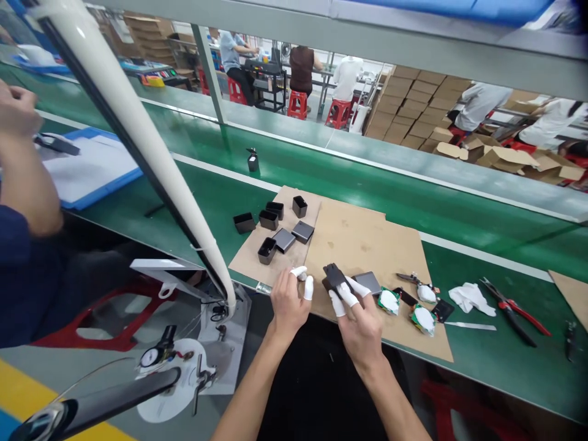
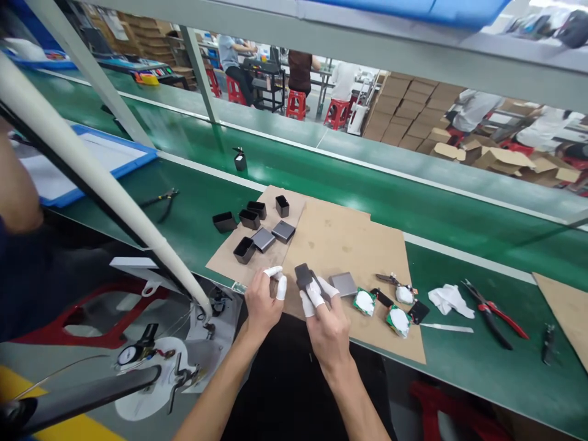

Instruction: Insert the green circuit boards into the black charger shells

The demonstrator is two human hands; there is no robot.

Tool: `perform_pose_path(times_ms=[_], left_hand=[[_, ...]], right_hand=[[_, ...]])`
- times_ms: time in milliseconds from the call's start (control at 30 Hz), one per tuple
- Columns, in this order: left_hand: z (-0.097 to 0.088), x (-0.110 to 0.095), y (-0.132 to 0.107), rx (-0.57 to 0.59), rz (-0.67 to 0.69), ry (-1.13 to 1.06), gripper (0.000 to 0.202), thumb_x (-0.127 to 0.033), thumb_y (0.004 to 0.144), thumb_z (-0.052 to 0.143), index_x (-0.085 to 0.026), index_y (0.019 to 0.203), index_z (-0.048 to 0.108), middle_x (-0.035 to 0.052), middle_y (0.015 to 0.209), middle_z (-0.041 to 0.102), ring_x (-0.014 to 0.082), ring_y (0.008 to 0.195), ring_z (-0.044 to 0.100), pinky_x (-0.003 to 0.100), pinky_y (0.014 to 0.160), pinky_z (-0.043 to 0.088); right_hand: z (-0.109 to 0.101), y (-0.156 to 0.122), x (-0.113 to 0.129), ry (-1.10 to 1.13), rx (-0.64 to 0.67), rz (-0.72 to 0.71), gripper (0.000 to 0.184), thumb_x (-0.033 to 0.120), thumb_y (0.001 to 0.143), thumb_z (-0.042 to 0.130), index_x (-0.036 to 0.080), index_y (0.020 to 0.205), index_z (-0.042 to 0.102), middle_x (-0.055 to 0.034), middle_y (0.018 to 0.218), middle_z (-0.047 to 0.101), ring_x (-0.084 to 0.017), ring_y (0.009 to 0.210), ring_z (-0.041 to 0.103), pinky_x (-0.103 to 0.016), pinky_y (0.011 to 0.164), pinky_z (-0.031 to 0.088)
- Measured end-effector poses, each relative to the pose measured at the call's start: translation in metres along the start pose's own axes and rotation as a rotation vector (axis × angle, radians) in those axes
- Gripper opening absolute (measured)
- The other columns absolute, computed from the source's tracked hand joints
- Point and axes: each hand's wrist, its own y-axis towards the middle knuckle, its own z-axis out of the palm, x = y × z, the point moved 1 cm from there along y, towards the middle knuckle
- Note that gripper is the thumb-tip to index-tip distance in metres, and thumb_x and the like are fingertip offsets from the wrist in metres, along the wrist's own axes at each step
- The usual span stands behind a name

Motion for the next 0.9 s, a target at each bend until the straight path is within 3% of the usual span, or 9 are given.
perform_pose_path(times_ms=[167, 300, 433, 500, 633, 800, 900], left_hand=[[0.005, 0.001, -0.002, 0.001, -0.037, 0.022, 0.021, -0.032, 0.110, 0.055, -0.018, 0.118, 0.069, 0.0125, 0.104, 0.075, 0.0302, 0.101, 0.071, 0.040, 0.088, 0.052], [0.005, -0.002, -0.001, 0.010, -0.025, 0.048, 0.023, -0.034, 0.110, 0.054, -0.019, 0.116, 0.070, 0.0121, 0.103, 0.075, 0.0300, 0.101, 0.071, 0.040, 0.087, 0.051], [0.004, -0.004, 0.001, 0.016, -0.005, 0.062, 0.023, -0.034, 0.111, 0.053, -0.019, 0.114, 0.071, 0.0119, 0.103, 0.076, 0.0294, 0.101, 0.071, 0.040, 0.089, 0.051], [0.005, -0.004, 0.002, 0.018, -0.003, 0.062, 0.024, -0.034, 0.111, 0.053, -0.019, 0.114, 0.071, 0.0123, 0.104, 0.076, 0.0293, 0.101, 0.070, 0.040, 0.089, 0.051], [0.008, -0.003, 0.003, 0.029, -0.010, 0.066, 0.025, -0.036, 0.111, 0.053, -0.019, 0.115, 0.071, 0.0122, 0.104, 0.075, 0.0296, 0.100, 0.069, 0.040, 0.088, 0.048], [0.012, -0.002, 0.003, 0.027, -0.011, 0.078, 0.026, -0.039, 0.111, 0.053, -0.019, 0.112, 0.070, 0.0114, 0.104, 0.075, 0.0294, 0.100, 0.068, 0.039, 0.088, 0.047], [0.012, -0.002, 0.003, 0.026, -0.014, 0.088, 0.027, -0.040, 0.111, 0.053, -0.019, 0.111, 0.071, 0.0107, 0.102, 0.074, 0.0289, 0.099, 0.068, 0.039, 0.087, 0.047]], right_hand=[[0.014, -0.009, -0.001, 0.090, 0.024, 0.154, 0.026, 0.024, 0.102, 0.073, 0.029, 0.125, 0.085, -0.0142, 0.124, 0.079, -0.029, 0.111, 0.082, -0.041, 0.098, 0.071], [0.012, -0.002, 0.005, 0.254, -0.002, 0.308, 0.020, 0.034, 0.100, 0.078, 0.029, 0.118, 0.087, -0.0124, 0.121, 0.081, -0.029, 0.112, 0.081, -0.045, 0.103, 0.069], [-0.009, 0.012, 0.025, 0.462, -0.096, 0.488, 0.037, 0.046, 0.107, 0.067, 0.030, 0.140, 0.073, -0.0108, 0.127, 0.080, -0.026, 0.109, 0.083, -0.045, 0.091, 0.073], [-0.025, 0.016, 0.038, 0.659, -0.168, 0.651, 0.037, 0.049, 0.111, 0.060, 0.033, 0.143, 0.068, -0.0074, 0.129, 0.081, -0.021, 0.102, 0.084, -0.041, 0.086, 0.074], [-0.053, 0.024, 0.063, 1.278, -0.330, 1.059, 0.036, 0.052, 0.095, 0.084, 0.034, 0.125, 0.078, 0.0006, 0.130, 0.081, -0.016, 0.100, 0.082, -0.033, 0.093, 0.072], [-0.074, 0.028, 0.071, 1.442, -0.331, 1.195, 0.033, 0.045, 0.090, 0.089, 0.034, 0.120, 0.081, 0.0025, 0.131, 0.081, -0.013, 0.103, 0.082, -0.025, 0.094, 0.072], [-0.076, 0.024, 0.067, 1.419, -0.304, 1.200, 0.029, 0.045, 0.091, 0.088, 0.032, 0.116, 0.082, 0.0008, 0.125, 0.083, -0.016, 0.109, 0.082, -0.029, 0.100, 0.071]])
